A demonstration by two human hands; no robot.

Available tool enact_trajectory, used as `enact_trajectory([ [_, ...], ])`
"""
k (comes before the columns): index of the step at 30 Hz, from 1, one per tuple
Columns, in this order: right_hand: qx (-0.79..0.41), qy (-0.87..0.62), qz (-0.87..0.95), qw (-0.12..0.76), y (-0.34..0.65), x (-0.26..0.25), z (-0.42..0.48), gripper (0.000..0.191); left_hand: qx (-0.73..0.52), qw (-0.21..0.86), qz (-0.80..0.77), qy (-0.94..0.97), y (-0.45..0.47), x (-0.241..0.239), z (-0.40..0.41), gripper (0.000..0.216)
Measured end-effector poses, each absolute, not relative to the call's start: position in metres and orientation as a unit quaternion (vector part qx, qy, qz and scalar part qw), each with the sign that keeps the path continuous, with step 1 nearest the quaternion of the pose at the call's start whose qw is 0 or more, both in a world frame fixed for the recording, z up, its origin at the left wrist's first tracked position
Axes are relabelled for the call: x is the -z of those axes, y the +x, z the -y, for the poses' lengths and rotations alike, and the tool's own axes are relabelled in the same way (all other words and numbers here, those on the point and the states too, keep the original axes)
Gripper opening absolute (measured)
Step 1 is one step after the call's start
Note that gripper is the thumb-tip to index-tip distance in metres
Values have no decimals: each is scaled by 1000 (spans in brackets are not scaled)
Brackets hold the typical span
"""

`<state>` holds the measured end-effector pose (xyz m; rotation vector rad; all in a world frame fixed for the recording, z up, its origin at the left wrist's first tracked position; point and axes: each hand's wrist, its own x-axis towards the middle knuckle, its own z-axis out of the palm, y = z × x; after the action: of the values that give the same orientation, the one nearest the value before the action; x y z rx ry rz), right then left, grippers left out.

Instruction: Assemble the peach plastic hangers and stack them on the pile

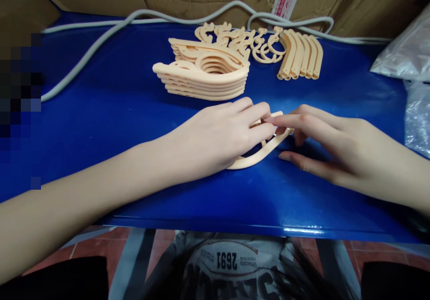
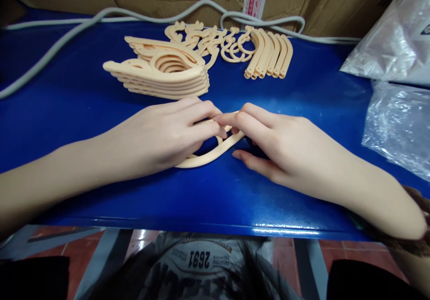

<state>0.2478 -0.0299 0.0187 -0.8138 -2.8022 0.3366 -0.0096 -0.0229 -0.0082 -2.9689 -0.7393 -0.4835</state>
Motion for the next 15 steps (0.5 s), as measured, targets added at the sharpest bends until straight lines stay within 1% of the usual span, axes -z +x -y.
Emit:
enact_trajectory([
  [9, -85, -278, 951, 107, 246, -19, 31, 44, 156, 39, 238, -958, -7, 8, 25, 29],
  [15, -77, -276, 953, 100, 247, -20, 33, 44, 170, 64, 241, -953, -5, 11, 28, 36],
])
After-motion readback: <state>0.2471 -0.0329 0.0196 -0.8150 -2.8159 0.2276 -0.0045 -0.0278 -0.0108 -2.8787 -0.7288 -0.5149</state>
